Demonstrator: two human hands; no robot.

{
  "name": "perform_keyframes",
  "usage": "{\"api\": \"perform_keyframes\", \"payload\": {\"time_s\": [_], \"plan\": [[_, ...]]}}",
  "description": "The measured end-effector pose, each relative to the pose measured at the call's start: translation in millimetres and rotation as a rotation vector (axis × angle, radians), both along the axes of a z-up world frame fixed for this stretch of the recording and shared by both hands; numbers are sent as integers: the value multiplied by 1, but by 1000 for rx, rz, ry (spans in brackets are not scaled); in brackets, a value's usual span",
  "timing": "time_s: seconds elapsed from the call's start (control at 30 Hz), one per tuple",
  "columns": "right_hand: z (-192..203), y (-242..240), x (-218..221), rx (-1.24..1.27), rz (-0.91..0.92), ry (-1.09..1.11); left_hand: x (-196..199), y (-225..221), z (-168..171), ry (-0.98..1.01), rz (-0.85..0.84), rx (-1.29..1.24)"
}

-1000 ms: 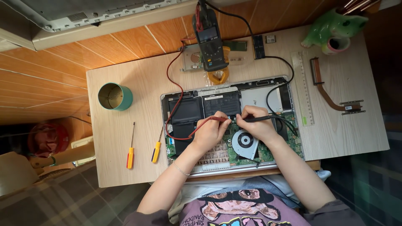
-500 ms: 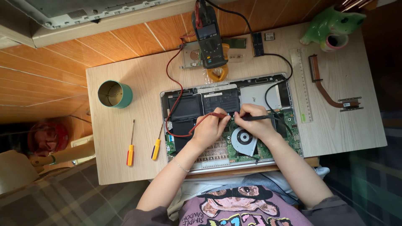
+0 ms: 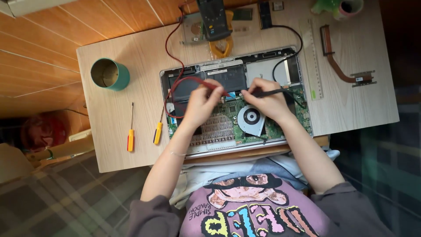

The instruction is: Diagnosing or repairing a laptop motherboard using a multimeter and probing tools.

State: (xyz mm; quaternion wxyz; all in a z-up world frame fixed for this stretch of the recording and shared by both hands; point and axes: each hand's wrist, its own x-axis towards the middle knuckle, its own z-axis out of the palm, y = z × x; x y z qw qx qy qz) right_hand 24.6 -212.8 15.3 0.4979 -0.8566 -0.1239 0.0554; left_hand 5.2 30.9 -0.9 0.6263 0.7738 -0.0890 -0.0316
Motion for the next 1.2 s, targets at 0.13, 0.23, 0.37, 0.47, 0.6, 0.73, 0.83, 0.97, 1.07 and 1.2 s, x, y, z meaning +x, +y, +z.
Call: {"api": "perform_keyframes", "payload": {"time_s": [0.13,0.23,0.37,0.47,0.6,0.73,0.83,0.97,1.07,1.2], "plan": [[-11,-21,-21,210,-139,131,-31,38,16,157,89,-201],[-21,-38,-39,491,-209,139,-58,75,18,120,218,-293],[-18,-47,-68,436,-240,95,-90,138,15,-48,475,-245],[-9,-48,-80,397,-284,141,-107,172,34,-169,648,-142],[-11,-44,-89,442,-292,227,-126,190,40,-352,753,-79],[-7,-20,-86,496,-242,273,-131,162,22,-234,654,-61],[-7,-9,-81,514,-186,304,-119,136,30,-153,585,-93],[-3,4,-72,459,-134,272,-102,112,37,-135,380,-138],[-3,15,-60,405,-122,270,-86,93,36,-123,254,-80],[2,37,-37,296,-76,270,-65,65,32,-34,127,35]]}}
